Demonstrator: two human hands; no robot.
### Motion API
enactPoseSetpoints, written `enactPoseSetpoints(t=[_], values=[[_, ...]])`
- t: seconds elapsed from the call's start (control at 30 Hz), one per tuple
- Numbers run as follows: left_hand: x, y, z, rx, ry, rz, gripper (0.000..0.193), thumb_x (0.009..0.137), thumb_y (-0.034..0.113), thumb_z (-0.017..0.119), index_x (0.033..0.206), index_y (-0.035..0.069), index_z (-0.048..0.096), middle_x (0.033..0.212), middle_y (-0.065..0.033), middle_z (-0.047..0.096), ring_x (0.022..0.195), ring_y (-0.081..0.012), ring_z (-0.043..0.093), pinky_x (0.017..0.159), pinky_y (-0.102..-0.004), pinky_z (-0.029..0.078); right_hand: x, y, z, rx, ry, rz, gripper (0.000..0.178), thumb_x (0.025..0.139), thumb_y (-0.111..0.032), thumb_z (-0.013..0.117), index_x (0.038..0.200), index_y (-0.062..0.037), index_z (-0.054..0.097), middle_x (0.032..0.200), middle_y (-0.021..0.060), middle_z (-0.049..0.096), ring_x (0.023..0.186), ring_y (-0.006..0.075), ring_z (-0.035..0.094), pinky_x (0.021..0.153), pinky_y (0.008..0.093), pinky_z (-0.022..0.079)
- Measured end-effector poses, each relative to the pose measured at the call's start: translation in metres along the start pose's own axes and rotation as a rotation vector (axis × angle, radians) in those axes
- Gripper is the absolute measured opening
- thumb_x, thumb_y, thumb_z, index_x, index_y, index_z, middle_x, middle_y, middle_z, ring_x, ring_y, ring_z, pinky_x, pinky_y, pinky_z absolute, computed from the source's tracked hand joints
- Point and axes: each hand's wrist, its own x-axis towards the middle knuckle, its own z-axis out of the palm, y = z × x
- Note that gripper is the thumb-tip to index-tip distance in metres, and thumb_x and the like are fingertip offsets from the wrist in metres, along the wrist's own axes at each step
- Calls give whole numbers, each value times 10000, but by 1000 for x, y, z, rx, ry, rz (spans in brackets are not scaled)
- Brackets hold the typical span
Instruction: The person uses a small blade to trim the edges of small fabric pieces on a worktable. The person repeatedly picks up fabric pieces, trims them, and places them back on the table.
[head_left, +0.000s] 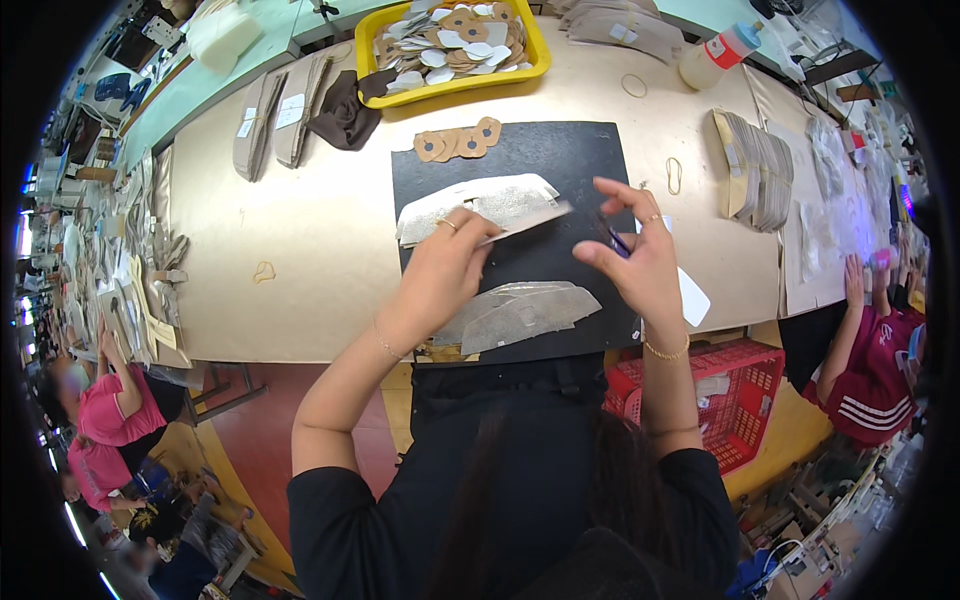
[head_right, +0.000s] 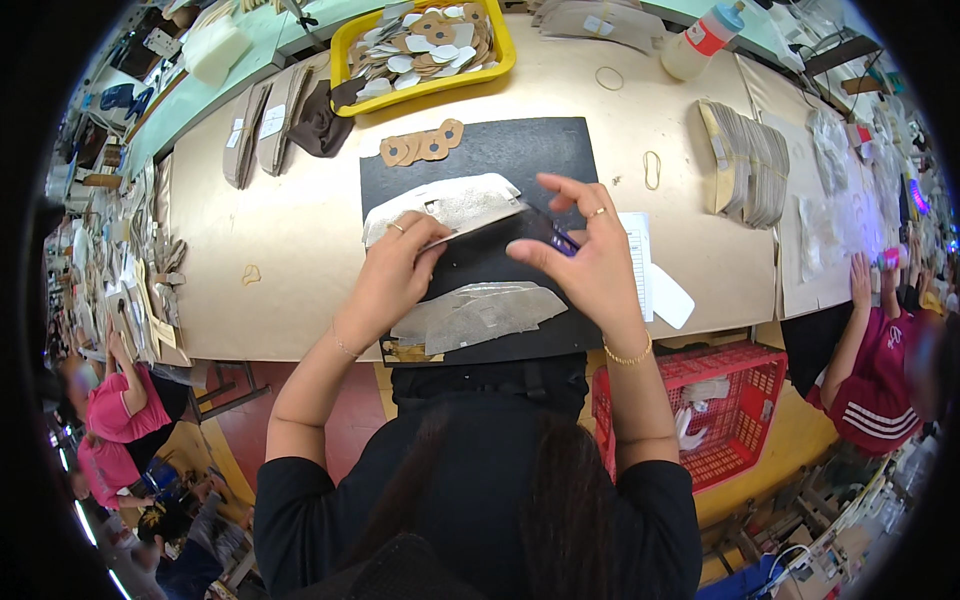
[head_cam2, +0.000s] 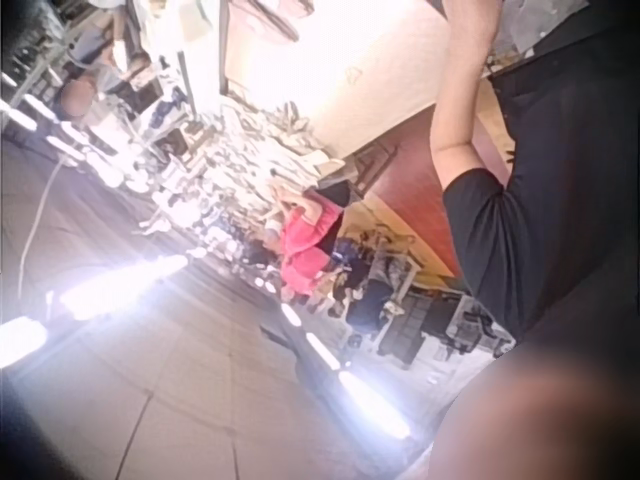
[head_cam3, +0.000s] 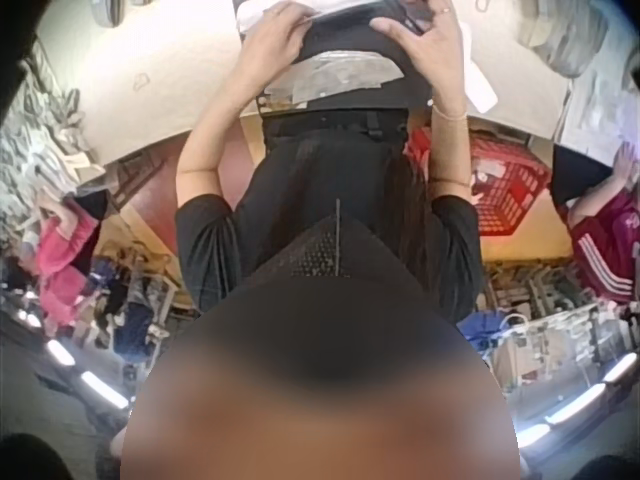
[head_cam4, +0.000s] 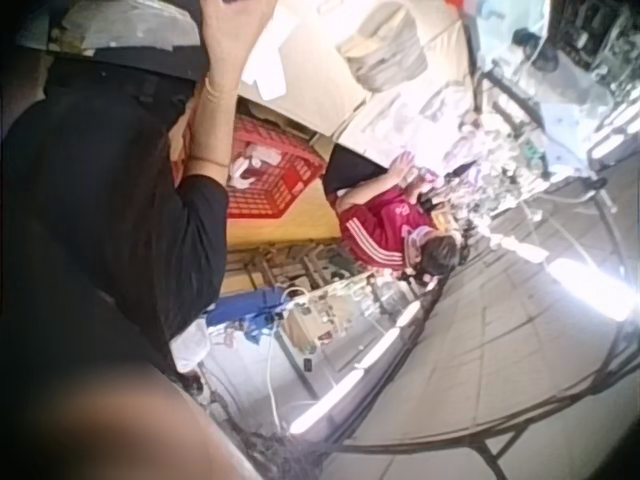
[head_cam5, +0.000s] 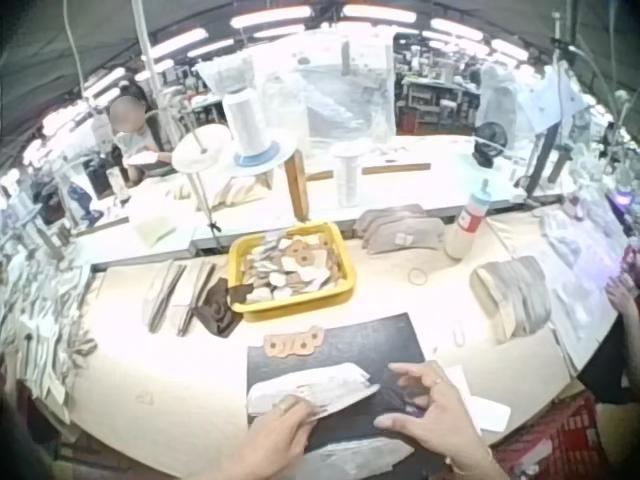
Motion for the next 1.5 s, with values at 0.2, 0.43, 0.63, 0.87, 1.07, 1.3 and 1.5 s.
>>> enactPoseSetpoints(t=[0.2,0.43,0.63,0.87,1.07,1.3,1.5], values=[[-4,26,2,-735,51,-177,165,914,3,562,1077,30,550,935,-133,656,829,-196,667,742,-317,510,8,17,3,423,-25,178,381,811,-119,777,1139,0,624,1000,58,617,770,61,556,645,180,469],[-4,32,10,-636,262,14,232,928,-31,507,1146,47,496,1040,-130,631,842,-173,635,756,-289,502,1,-9,-2,200,30,-286,165,806,22,735,951,-33,681,953,73,702,821,93,633,725,220,508],[4,23,-11,-413,83,194,126,912,-6,540,1014,-23,611,1084,-149,626,932,-204,628,844,-314,488,-2,-27,5,-39,40,-714,294,667,71,731,930,-57,705,987,90,718,810,202,698,693,266,536],[4,39,-14,-930,-30,-109,329,885,137,662,1157,-40,605,1147,-86,617,1046,-164,605,923,-289,475,-9,-37,3,-285,-252,-784,383,625,-211,823,973,-99,709,968,59,679,691,207,650,604,295,515],[3,54,-25,-880,-29,-50,310,881,74,618,1167,-42,598,1196,-104,607,1080,-174,600,942,-303,472,-5,-42,-4,-42,-43,-407,429,723,-256,845,1048,-49,656,885,77,617,743,166,588,637,255,472],[-1,57,-30,-828,-82,34,325,869,74,609,1171,-46,610,1214,-120,596,1114,-198,587,968,-315,455,2,-48,-9,-55,-167,-451,293,752,-134,816,997,-23,698,809,54,590,687,145,546,585,252,424],[-1,60,-34,-746,-119,64,261,860,47,612,1102,-45,644,1203,-115,598,1119,-196,572,970,-320,446,0,-52,-10,-59,-187,-422,278,738,-125,823,976,-23,722,772,52,573,651,136,529,557,247,404]])
